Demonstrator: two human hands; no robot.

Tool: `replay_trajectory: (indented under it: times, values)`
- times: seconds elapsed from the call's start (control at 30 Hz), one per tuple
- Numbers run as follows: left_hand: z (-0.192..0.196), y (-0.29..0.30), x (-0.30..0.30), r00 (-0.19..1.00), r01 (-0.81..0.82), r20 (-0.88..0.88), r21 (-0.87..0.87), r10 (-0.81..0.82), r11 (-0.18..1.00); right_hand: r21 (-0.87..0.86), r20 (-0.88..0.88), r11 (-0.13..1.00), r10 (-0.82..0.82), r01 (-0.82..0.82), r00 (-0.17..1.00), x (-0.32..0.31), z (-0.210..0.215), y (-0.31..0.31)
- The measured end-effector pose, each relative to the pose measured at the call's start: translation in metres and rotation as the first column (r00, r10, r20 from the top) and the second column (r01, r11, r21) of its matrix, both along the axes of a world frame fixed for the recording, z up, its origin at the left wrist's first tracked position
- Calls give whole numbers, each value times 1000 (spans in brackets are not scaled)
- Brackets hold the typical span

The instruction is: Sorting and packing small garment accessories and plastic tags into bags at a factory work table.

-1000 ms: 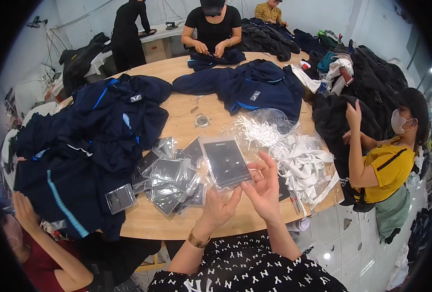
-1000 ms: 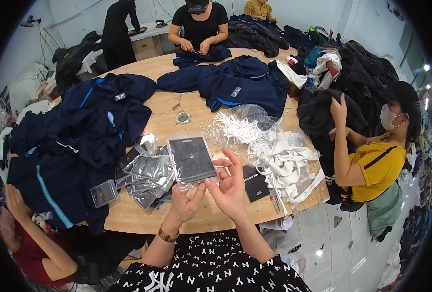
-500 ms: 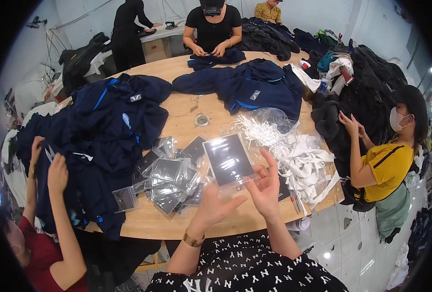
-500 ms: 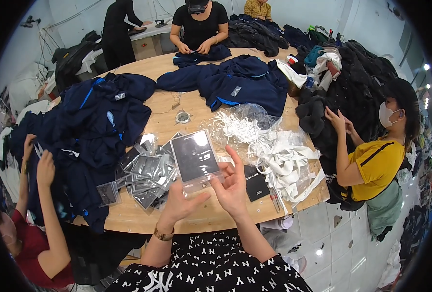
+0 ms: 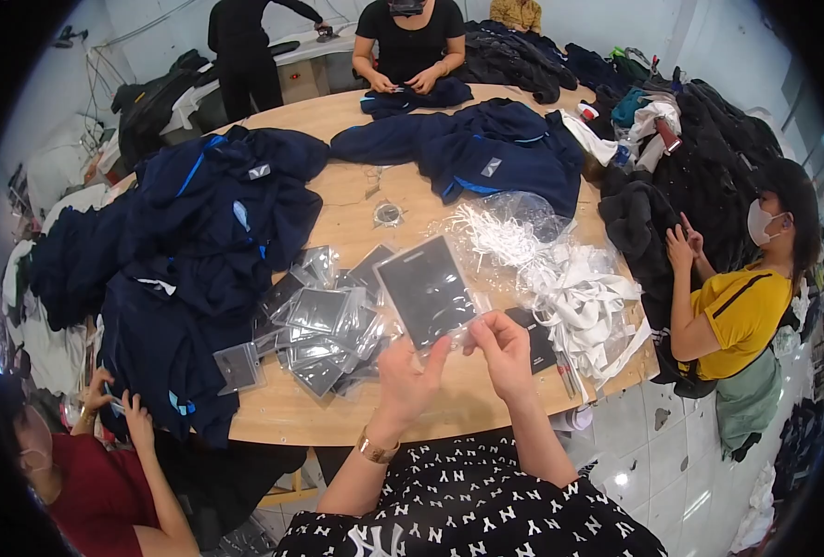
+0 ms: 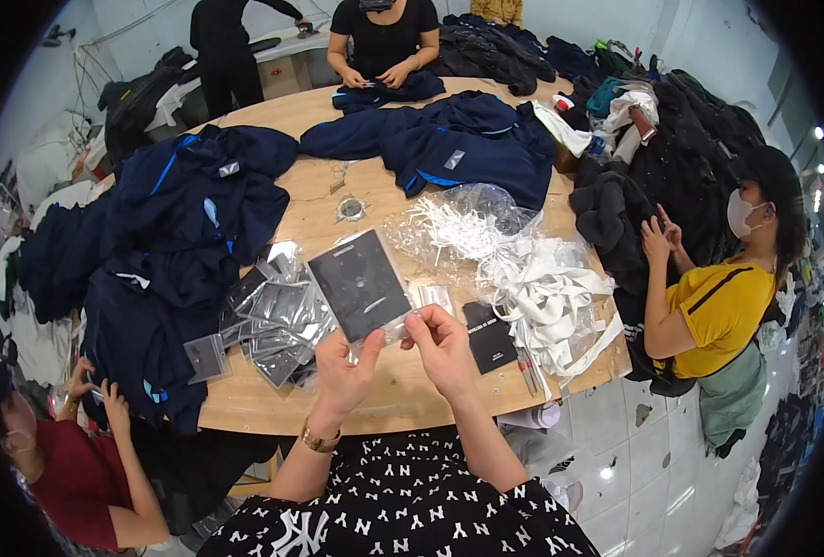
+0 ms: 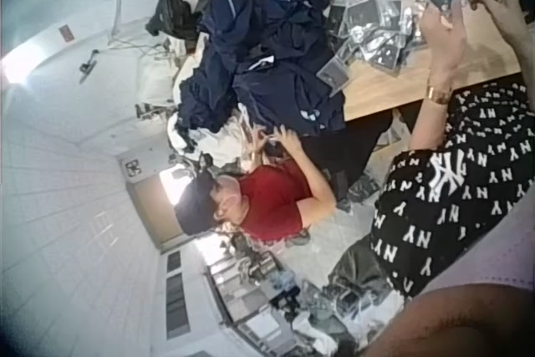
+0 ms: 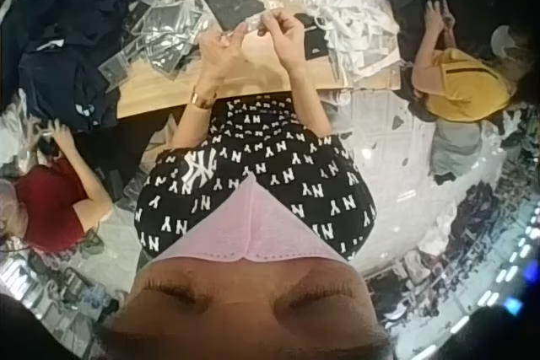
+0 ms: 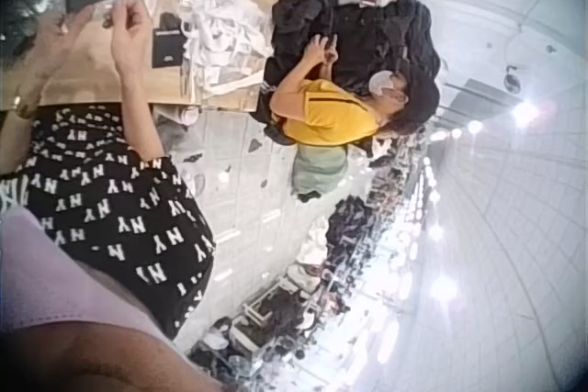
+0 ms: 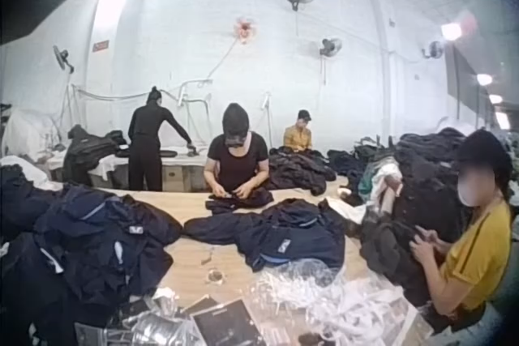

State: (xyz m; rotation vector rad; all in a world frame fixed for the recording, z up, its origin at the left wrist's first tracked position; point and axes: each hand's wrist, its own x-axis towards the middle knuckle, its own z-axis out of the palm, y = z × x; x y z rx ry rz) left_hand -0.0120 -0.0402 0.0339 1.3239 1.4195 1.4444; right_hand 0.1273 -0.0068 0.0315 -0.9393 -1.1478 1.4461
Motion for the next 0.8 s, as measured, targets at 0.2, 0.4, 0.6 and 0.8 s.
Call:
replay_trajectory:
  times: [0.2, 0.4, 0.6, 0.8]
  values:
    - [-19, 6, -7, 997, 75, -21, -93, -78, 993, 59, -75, 992, -105, 109, 992, -9, -14, 1]
    - [-23, -2, -9, 991, 58, -120, -19, -60, 998, -139, -331, 989, 11, -60, 944, -22, -23, -4]
    - [-24, -10, -27, 983, 178, 70, -103, -171, 979, -178, -274, 976, 72, -124, 959, -17, -25, 4]
    - [-37, -10, -39, 987, -150, -52, 44, 152, 988, -161, -116, 957, 223, -240, 968, -48, -45, 5]
